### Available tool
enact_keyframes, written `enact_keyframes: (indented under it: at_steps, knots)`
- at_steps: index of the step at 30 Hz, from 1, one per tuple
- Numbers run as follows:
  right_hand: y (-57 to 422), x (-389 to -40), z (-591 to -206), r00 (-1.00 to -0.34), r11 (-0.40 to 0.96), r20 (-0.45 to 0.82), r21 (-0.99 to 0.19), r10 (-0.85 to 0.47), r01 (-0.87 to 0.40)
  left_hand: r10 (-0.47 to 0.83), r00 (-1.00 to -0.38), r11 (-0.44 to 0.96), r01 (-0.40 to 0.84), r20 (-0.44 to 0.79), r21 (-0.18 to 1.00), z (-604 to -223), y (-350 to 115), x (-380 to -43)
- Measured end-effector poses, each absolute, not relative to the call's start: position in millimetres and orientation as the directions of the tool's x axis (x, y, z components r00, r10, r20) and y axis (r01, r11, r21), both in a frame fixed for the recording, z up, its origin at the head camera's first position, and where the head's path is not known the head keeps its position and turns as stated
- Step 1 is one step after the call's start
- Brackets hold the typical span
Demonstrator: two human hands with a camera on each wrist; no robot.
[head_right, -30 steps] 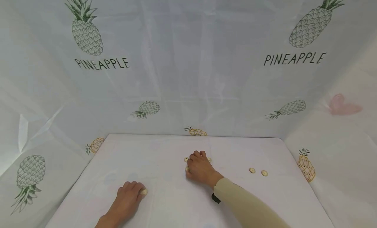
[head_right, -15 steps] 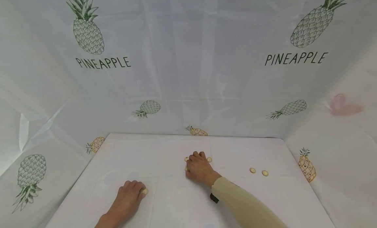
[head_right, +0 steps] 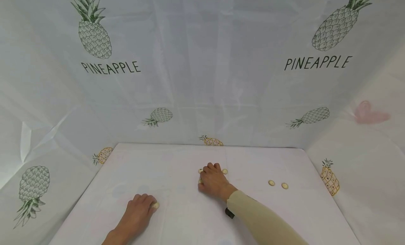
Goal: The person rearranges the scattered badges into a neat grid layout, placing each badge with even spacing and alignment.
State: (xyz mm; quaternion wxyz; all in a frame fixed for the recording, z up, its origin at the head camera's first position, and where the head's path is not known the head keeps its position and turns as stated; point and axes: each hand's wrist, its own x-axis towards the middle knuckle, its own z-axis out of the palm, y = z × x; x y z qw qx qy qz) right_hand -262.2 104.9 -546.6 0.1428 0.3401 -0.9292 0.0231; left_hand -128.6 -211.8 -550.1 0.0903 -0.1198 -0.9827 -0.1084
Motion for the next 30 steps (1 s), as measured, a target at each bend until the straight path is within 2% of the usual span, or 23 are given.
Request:
enact_keyframes:
  at_steps: [16, 24, 30]
  knots:
    - [101, -260, -542, -0.723, 0.767, 0.3, 0.053, -0.623, -0.639, 0.212, -0.956, 0.949, 0.251, 0.203, 0.191, -549, -211, -130]
    - [109, -260, -538, -0.705, 0.761, 0.317, 0.094, -0.634, -0.642, 0.203, -0.961, 0.95, 0.239, 0.186, 0.2, -550, -210, -130]
    - [130, -258, -524, -0.734, 0.784, 0.294, 0.105, -0.612, -0.612, 0.195, -0.966, 0.952, 0.228, 0.171, 0.204, -551, -210, -130]
